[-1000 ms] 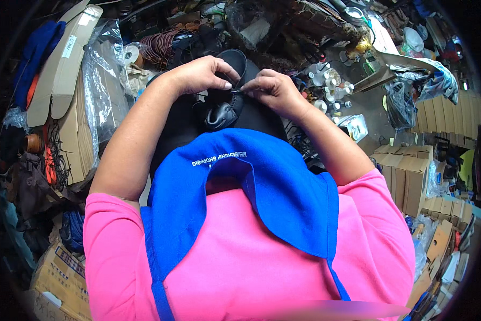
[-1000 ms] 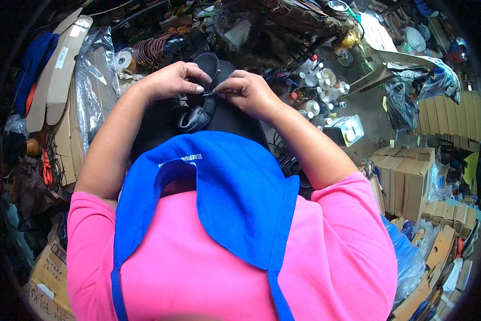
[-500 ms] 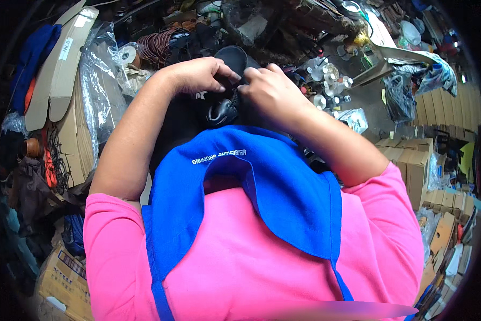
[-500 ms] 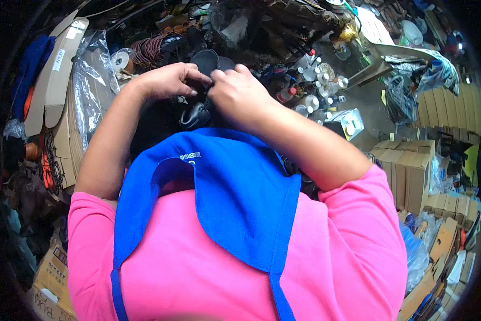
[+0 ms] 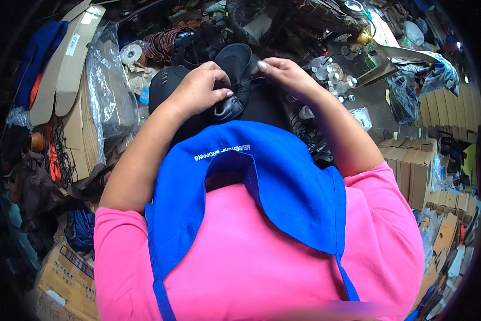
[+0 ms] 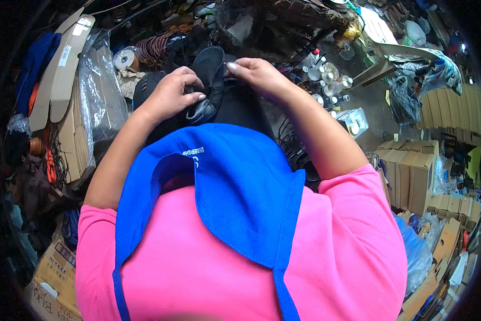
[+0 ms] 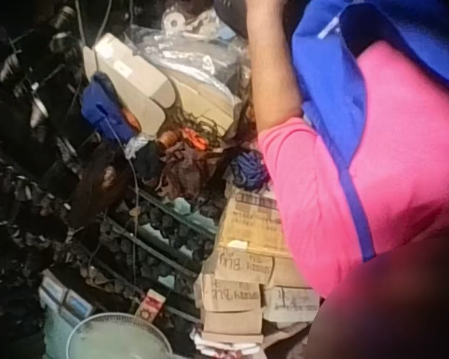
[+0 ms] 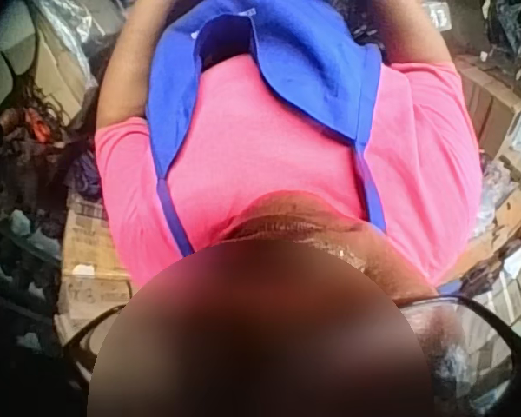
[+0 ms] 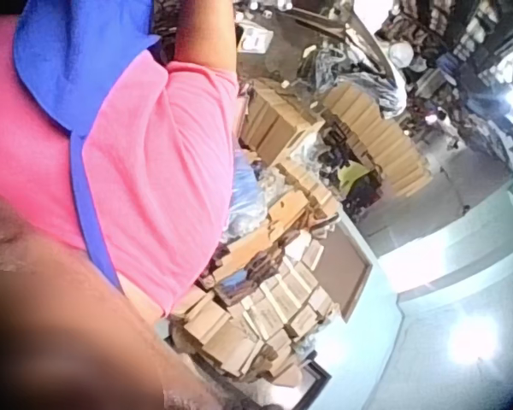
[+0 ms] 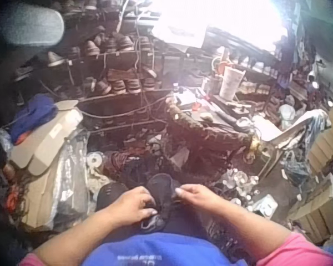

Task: The recorder is stitching the upper part of a black shoe using a long black thread and a needle.

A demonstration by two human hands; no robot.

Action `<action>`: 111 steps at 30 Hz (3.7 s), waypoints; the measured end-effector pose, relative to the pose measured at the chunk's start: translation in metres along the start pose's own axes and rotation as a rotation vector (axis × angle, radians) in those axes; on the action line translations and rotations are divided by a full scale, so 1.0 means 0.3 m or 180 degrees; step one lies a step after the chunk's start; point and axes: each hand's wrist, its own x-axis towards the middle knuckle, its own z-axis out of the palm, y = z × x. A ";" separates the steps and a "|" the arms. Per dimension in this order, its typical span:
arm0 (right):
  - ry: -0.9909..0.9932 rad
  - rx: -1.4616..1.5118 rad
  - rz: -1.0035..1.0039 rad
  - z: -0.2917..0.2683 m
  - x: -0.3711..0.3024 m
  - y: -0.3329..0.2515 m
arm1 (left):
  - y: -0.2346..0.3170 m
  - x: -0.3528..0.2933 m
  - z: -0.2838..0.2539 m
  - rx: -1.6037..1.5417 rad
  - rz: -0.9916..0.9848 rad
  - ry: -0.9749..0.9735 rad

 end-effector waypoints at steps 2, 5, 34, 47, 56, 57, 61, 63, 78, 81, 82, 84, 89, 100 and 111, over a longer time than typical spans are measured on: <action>-0.0057 -0.0888 -0.0413 0.012 -0.028 0.002 | -0.025 0.006 0.009 -0.0165 0.0114 -0.0144; -0.0125 -0.2186 -0.0898 0.035 -0.059 -0.035 | -0.021 -0.003 -0.019 -0.0852 -0.0587 -0.0359; 0.0476 0.2563 0.0202 -0.084 -0.166 0.118 | -0.201 -0.125 -0.171 -0.4065 -0.1548 0.1453; -0.0318 -0.3014 -0.1101 0.027 -0.048 -0.220 | -0.043 0.033 -0.083 0.0038 -0.0023 0.0798; -0.0866 -0.2902 -0.0913 0.041 -0.066 -0.164 | -0.049 0.132 0.126 -0.0570 -0.0173 0.0634; -0.0785 -0.2744 -0.0718 0.039 -0.086 -0.171 | -0.044 0.137 0.121 -0.0575 -0.0183 0.0629; -0.0600 -0.1569 -0.0395 -0.002 -0.196 -0.191 | -0.060 0.152 0.094 -0.0539 -0.0258 0.0433; -0.0296 -0.1144 -0.0099 -0.010 -0.219 -0.211 | -0.098 0.152 0.077 -0.0568 -0.0182 0.0318; -0.0025 -0.2727 -0.0995 0.016 -0.089 -0.140 | -0.100 0.194 -0.028 -0.1904 -0.0035 -0.1050; -0.0031 -0.2919 -0.1013 0.017 -0.087 -0.154 | -0.091 0.189 -0.049 -0.1747 0.0016 -0.1212; -0.0024 -0.2987 -0.0983 0.021 -0.090 -0.162 | -0.089 0.187 -0.056 -0.1745 0.0018 -0.1214; -0.0013 -0.3053 -0.0951 0.028 -0.090 -0.172 | -0.084 0.184 -0.066 -0.1598 -0.0006 -0.1298; -0.0091 -0.2896 -0.1035 0.027 -0.073 -0.153 | -0.077 0.178 -0.067 -0.1667 -0.0058 -0.1321; -0.0675 -0.2082 -0.0687 -0.035 0.011 -0.121 | -0.075 0.178 -0.042 -0.0749 0.0286 -0.0939; -0.1212 -0.1315 -0.0245 -0.094 0.074 -0.053 | -0.099 0.189 -0.019 -0.0844 0.0503 -0.0856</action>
